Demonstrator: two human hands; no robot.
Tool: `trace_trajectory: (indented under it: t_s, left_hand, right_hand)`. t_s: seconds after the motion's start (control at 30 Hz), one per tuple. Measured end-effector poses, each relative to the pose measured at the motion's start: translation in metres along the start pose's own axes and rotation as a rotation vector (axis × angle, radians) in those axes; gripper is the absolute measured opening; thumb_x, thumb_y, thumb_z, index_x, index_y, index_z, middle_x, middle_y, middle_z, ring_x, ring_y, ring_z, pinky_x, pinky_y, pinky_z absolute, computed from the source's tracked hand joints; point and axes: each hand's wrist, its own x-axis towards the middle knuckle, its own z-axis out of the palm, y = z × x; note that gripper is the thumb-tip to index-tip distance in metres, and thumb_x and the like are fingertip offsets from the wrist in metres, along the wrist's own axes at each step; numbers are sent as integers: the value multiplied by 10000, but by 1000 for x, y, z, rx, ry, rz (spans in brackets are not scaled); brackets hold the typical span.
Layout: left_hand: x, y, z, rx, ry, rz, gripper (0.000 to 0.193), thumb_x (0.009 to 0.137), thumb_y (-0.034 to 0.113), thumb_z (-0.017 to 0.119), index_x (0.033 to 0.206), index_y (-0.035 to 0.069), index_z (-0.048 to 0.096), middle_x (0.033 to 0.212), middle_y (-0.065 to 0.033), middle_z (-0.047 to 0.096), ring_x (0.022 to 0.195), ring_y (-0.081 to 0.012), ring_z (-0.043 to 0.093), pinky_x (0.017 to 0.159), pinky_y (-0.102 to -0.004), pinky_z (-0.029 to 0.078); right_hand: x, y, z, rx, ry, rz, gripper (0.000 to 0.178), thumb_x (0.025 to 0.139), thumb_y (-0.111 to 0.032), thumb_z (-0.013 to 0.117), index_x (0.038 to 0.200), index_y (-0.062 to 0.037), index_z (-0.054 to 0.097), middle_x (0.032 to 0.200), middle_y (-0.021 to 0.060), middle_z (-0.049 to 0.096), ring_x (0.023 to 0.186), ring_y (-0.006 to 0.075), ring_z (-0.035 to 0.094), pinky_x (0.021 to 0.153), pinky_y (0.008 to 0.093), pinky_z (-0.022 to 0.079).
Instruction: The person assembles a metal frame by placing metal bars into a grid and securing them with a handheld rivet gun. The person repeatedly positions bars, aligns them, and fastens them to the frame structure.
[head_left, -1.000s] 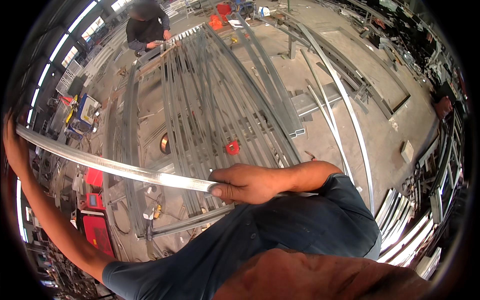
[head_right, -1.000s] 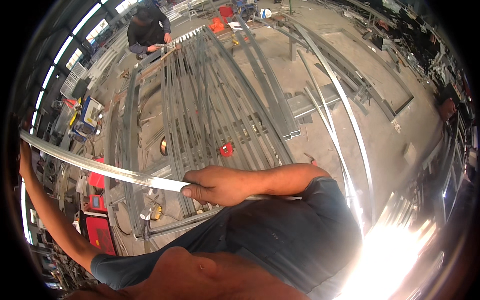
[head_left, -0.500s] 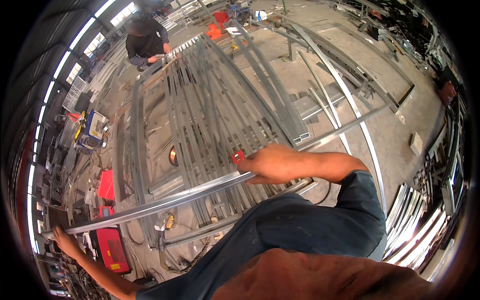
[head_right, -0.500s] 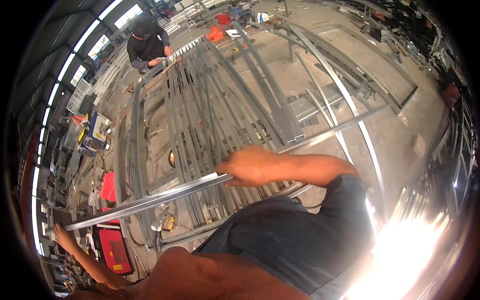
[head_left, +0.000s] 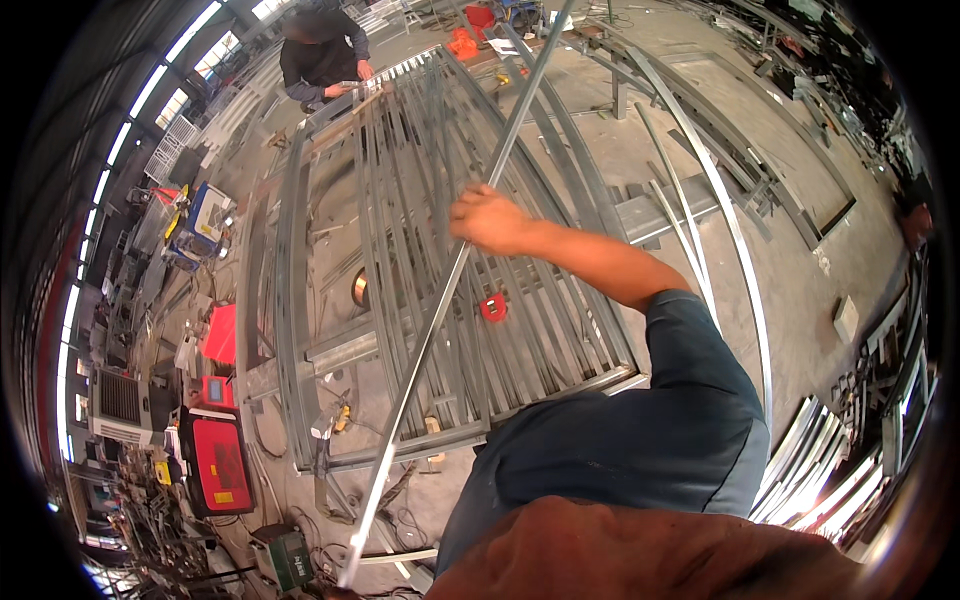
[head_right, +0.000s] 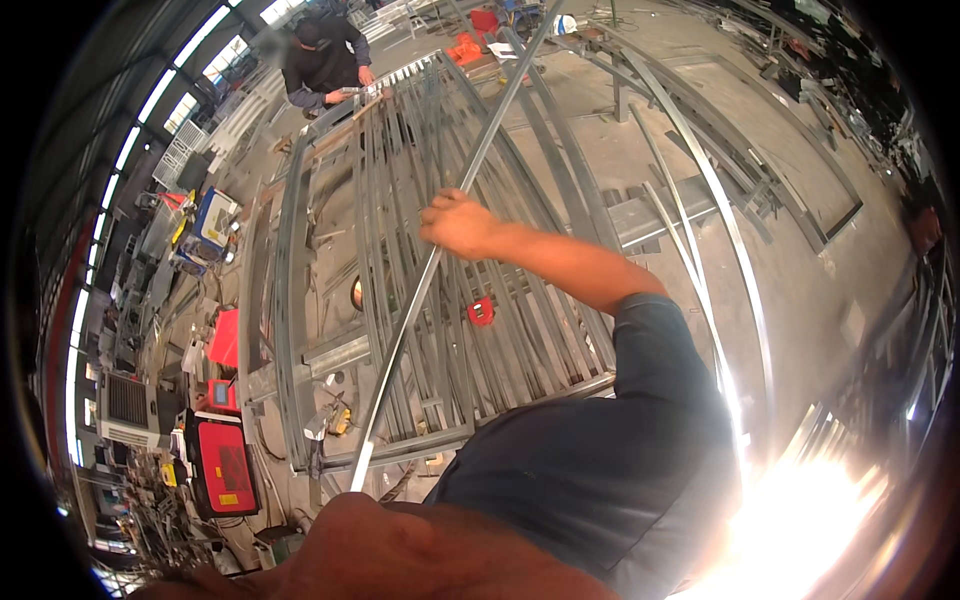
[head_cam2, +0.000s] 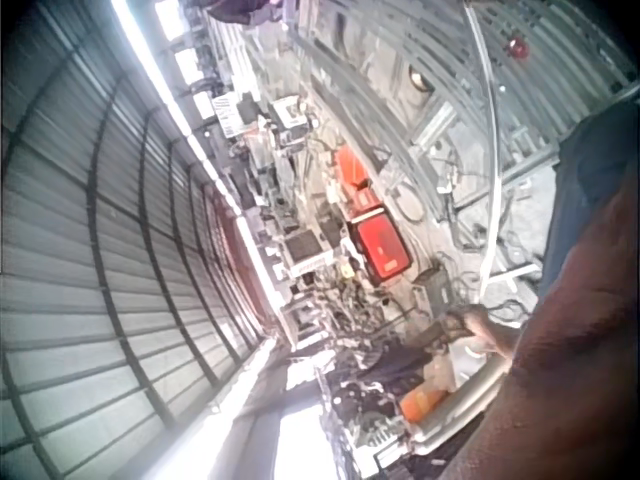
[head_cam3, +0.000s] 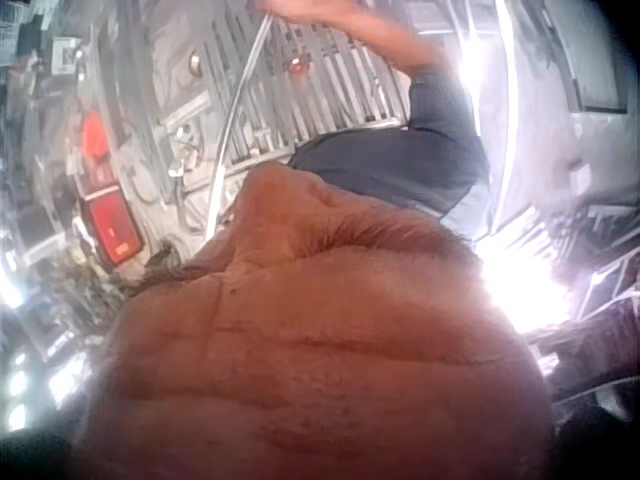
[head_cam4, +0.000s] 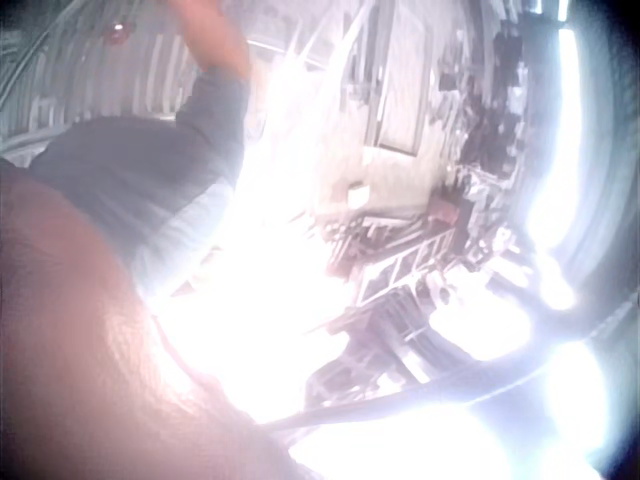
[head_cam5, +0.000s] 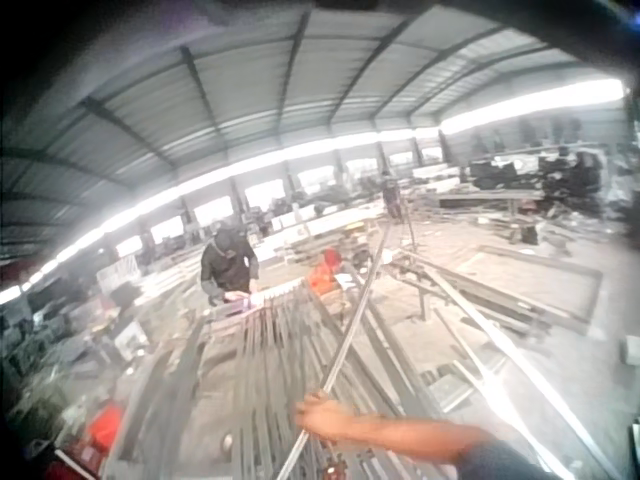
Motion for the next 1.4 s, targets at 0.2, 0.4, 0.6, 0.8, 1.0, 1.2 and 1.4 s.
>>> trace_trajectory:
  t_s: [0.2,0.4,0.6,0.8,1.0,1.2,1.4]
  left_hand:
    - [-74,168,58,-215,-340,219,330,949,332,573,1078,49,681,1012,-181,699,1013,-389,663,840,-514,529]
    - [-119,210,69,-290,-523,251,360,933,367,596,1045,35,681,1013,-196,701,1013,-400,668,841,-517,530]
    - [-127,267,83,-351,-597,315,395,917,401,620,1012,22,682,1015,-211,703,1012,-410,673,842,-520,531]
    - [-97,320,83,-464,-444,348,435,901,435,643,979,9,683,1017,-225,704,1012,-421,679,844,-523,532]
    - [45,435,41,-883,-509,324,424,771,348,690,934,-43,696,930,-291,708,927,-481,680,841,-551,526]
    - [82,479,65,-907,-413,483,392,804,284,637,976,-65,687,929,-313,698,928,-490,678,840,-535,538]
    - [63,504,34,-816,-461,651,410,793,261,650,1060,-46,690,1069,-308,682,1016,-456,669,878,-517,552]
  right_hand:
    - [-29,-29,160,10,-272,-30,91,748,-210,713,815,-155,743,935,29,691,1055,240,633,1020,468,431]
    - [-29,-74,243,20,-471,-151,186,743,-200,686,901,-149,771,1000,49,708,1073,250,644,1045,458,424]
    - [26,13,260,54,-419,353,267,774,-190,734,1024,-96,745,1138,104,678,1158,308,631,961,472,523]
    - [46,-38,171,486,-40,360,494,814,-208,760,1263,-64,610,1232,159,621,1145,373,623,948,461,540]
    - [-111,-110,143,612,-14,538,538,864,-268,747,1331,-72,565,1299,184,584,1193,401,585,964,472,515]
    - [-240,-185,110,508,-178,1043,500,858,-273,737,1281,-38,610,1244,203,639,1109,413,638,936,486,526]
    - [-279,-231,85,419,-158,1309,476,845,-257,711,1231,11,638,1190,252,657,1111,408,643,949,474,520]
